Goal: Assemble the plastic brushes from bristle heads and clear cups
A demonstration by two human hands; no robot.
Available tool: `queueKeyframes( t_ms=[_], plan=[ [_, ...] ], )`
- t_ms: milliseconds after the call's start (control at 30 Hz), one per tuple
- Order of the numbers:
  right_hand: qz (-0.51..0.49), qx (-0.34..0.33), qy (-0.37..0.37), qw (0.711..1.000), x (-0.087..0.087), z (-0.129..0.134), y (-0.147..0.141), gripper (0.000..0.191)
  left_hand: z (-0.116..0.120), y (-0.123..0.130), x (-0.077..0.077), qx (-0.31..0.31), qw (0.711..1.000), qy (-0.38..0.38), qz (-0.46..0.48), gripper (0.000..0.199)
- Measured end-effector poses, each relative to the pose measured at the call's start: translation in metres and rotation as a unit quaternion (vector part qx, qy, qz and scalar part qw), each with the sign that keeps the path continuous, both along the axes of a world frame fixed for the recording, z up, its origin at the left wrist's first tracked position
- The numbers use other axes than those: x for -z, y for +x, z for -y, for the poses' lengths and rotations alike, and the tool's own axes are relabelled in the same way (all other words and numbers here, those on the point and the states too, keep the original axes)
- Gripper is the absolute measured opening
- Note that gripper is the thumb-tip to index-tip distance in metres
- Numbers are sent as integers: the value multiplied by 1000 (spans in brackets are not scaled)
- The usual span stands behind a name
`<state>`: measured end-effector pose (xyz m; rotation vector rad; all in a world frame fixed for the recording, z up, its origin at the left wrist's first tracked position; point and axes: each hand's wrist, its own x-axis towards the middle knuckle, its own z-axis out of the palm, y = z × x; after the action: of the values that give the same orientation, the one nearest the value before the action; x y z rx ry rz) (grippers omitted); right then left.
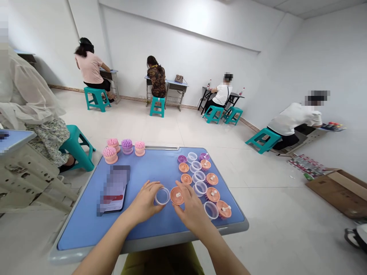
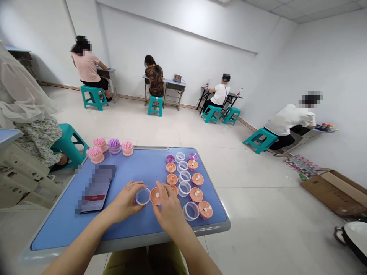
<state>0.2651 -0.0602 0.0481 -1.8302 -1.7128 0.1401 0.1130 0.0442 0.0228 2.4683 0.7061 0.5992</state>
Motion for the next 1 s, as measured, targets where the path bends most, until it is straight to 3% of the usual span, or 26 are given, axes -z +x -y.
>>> queueKeyframes(
  t_ms=[167, 433, 633, 867, 1000],
  plan=[
    [-20, -9, 19, 1000, 0, -2, -3, 58, 2, -2, -8, -6, 999, -28, 45, 39],
    [-106, 50, 67, 991, 1, -4, -4, 60, 8, -5, -25, 1, 988, -138, 72, 35],
    [-117, 27, 50, 991, -7, -4, -2, 47, 9, -5, -32, 19, 981, -164, 102, 32],
    [-123, 9, 27, 992, -13, -1, -1, 55, 7, -8, -27, 40, 974, -200, 102, 43],
    [-115, 22, 6, 993, -17, -1, 2, 50, 5, -8, -23, 35, 976, -194, 95, 49]
  ],
)
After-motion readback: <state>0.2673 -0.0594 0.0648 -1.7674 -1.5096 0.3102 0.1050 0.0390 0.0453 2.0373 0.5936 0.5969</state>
